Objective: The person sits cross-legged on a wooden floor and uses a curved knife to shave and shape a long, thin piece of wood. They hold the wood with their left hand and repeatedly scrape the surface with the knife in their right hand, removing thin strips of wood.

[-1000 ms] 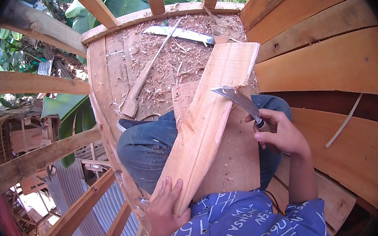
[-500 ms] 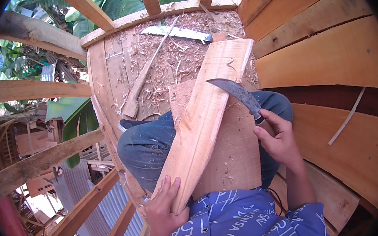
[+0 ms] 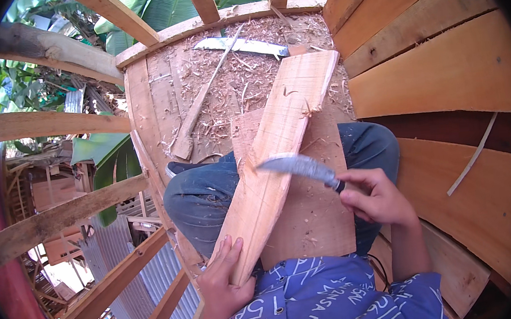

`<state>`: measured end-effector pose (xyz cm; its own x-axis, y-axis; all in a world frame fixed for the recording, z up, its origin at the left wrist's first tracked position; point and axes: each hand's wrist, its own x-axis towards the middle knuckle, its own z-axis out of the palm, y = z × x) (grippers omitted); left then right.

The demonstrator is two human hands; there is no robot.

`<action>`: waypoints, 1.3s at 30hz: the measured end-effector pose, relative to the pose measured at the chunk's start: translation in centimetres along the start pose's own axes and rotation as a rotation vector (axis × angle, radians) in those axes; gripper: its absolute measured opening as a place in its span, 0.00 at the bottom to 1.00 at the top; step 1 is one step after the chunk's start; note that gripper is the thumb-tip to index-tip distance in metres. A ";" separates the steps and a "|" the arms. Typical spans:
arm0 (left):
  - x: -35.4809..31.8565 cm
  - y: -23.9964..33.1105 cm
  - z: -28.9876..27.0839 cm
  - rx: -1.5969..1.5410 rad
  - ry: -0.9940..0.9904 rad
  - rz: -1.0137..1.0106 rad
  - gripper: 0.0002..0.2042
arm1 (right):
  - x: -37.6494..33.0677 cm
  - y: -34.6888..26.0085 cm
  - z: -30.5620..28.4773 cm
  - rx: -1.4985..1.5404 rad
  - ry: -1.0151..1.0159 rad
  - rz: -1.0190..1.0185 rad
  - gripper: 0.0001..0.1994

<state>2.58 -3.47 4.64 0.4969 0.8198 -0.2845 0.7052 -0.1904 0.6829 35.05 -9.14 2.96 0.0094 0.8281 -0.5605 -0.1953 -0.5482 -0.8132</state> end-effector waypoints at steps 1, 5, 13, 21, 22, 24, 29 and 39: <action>0.0 0.0 0.1 0.013 0.006 0.012 0.35 | 0.1 -0.1 -0.1 0.038 0.118 -0.023 0.17; 0.1 0.2 -0.1 0.008 -0.003 -0.011 0.35 | 0.2 -0.7 -0.2 0.074 0.115 0.055 0.16; 0.7 -1.5 -2.3 -0.242 -0.067 -0.114 0.34 | 0.5 -0.3 -0.7 -0.088 0.160 0.009 0.10; 1.8 -2.7 -4.1 -0.375 -0.142 -0.177 0.33 | 3.3 2.6 4.2 -0.542 0.141 -0.391 0.13; 1.8 -3.0 -4.3 -0.395 -0.146 -0.195 0.33 | 3.5 2.2 4.8 -0.572 0.167 -0.391 0.13; 1.8 -3.2 -4.4 -0.409 -0.161 -0.188 0.33 | 3.9 1.4 6.0 -0.570 0.192 -0.376 0.13; 1.5 -4.1 -4.4 -0.501 -0.158 -0.231 0.32 | 5.7 0.3 8.5 -0.612 0.251 -0.377 0.19; 1.4 -3.2 -4.2 -0.499 -0.118 -0.235 0.31 | 8.4 1.0 6.4 -0.803 0.495 -0.390 0.27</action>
<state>-1.04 0.54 4.87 0.4291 0.7377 -0.5212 0.4936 0.2917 0.8193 28.64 -1.99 -1.55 0.3717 0.9242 -0.0876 0.6220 -0.3180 -0.7156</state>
